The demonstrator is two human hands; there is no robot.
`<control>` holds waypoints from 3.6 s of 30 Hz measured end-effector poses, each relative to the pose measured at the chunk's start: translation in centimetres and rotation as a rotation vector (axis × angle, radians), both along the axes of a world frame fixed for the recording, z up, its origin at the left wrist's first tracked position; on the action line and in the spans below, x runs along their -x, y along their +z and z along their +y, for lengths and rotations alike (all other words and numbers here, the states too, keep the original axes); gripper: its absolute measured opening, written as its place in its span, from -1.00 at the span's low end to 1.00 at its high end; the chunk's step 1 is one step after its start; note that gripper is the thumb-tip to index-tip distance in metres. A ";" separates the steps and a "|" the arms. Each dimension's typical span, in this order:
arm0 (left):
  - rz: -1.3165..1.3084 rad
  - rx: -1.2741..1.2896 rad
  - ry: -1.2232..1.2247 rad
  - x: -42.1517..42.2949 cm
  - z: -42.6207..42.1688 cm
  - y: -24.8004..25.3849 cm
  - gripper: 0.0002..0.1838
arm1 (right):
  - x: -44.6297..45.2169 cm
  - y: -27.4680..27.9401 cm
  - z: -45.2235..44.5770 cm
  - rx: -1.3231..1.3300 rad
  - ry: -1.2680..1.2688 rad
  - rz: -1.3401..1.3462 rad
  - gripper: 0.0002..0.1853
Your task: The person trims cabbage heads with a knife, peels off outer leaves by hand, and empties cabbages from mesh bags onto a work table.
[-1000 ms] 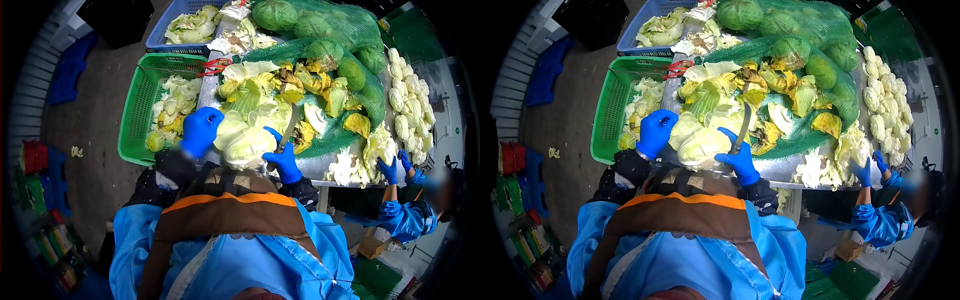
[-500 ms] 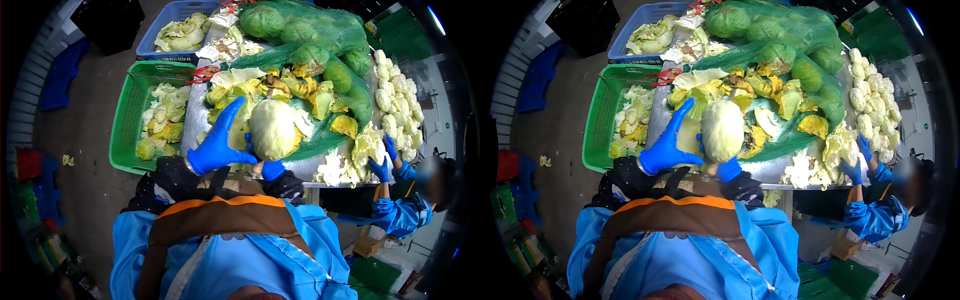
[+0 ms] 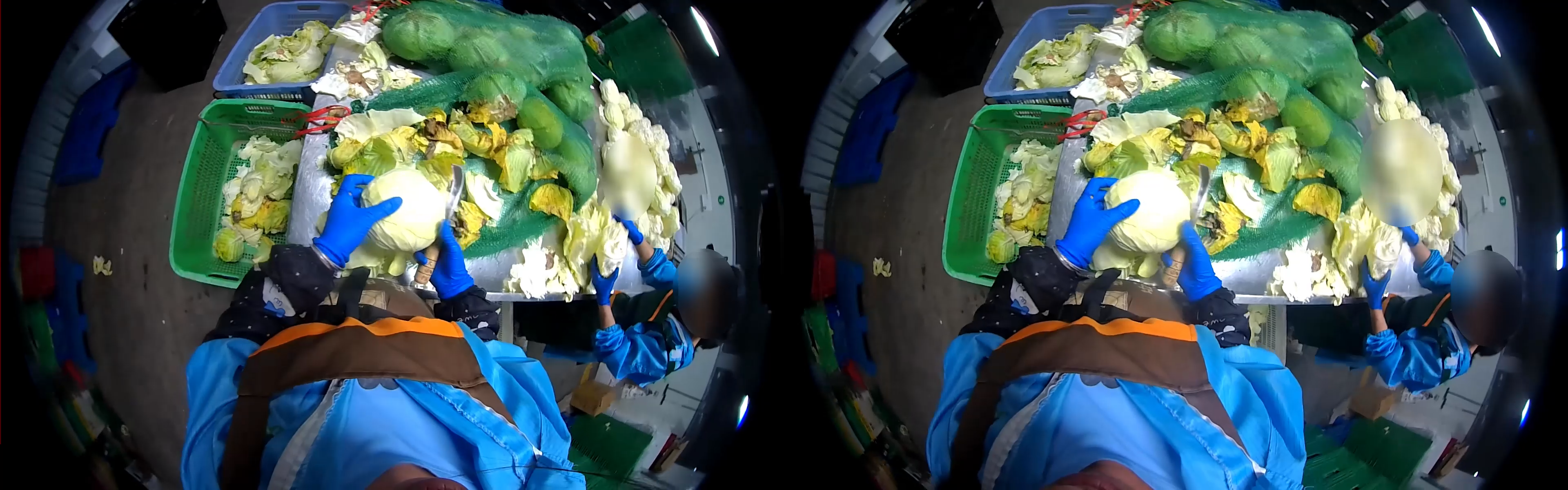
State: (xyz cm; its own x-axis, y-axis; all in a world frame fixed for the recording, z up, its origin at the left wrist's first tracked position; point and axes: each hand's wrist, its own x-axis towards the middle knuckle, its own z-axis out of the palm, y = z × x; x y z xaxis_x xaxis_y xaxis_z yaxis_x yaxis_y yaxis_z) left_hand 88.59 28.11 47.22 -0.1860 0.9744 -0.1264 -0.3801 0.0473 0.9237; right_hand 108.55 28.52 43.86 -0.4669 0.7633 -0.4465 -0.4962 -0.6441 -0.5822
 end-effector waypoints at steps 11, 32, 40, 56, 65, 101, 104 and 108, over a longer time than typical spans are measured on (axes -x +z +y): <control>0.972 -0.456 -0.242 -2.0 0.1 0.8 -0.30 | -12.1 5.1 7.7 -0.117 -0.174 0.137 -0.38; 1.520 -0.309 -0.688 -8.7 2.8 -3.9 -0.35 | -30.2 11.8 28.2 -0.624 -0.429 -0.955 -0.63; 2.146 -0.061 -0.612 10.1 -1.9 -9.8 -0.62 | -20.3 -2.2 23.5 -0.777 -0.063 -1.105 -0.47; 0.642 0.028 -0.918 -1.7 24.9 1.6 -0.50 | -9.2 4.9 20.0 -0.320 -0.085 -0.453 -0.52; 0.762 0.130 -0.446 -11.0 42.3 -4.1 -0.02 | -16.5 -5.3 40.0 -0.579 -0.227 -1.169 -0.67; 0.965 0.035 -0.114 -1.3 1.2 0.2 -0.16 | -2.5 3.2 -0.2 -0.817 -0.030 -1.002 -0.08; 0.997 -0.011 -0.082 -2.5 2.7 1.2 -0.32 | 0.3 5.4 0.7 -1.171 -0.123 -1.001 -0.01; 0.589 0.147 -0.285 -1.7 3.6 4.3 -0.43 | -0.7 1.5 4.0 -0.985 -0.289 -0.893 -0.36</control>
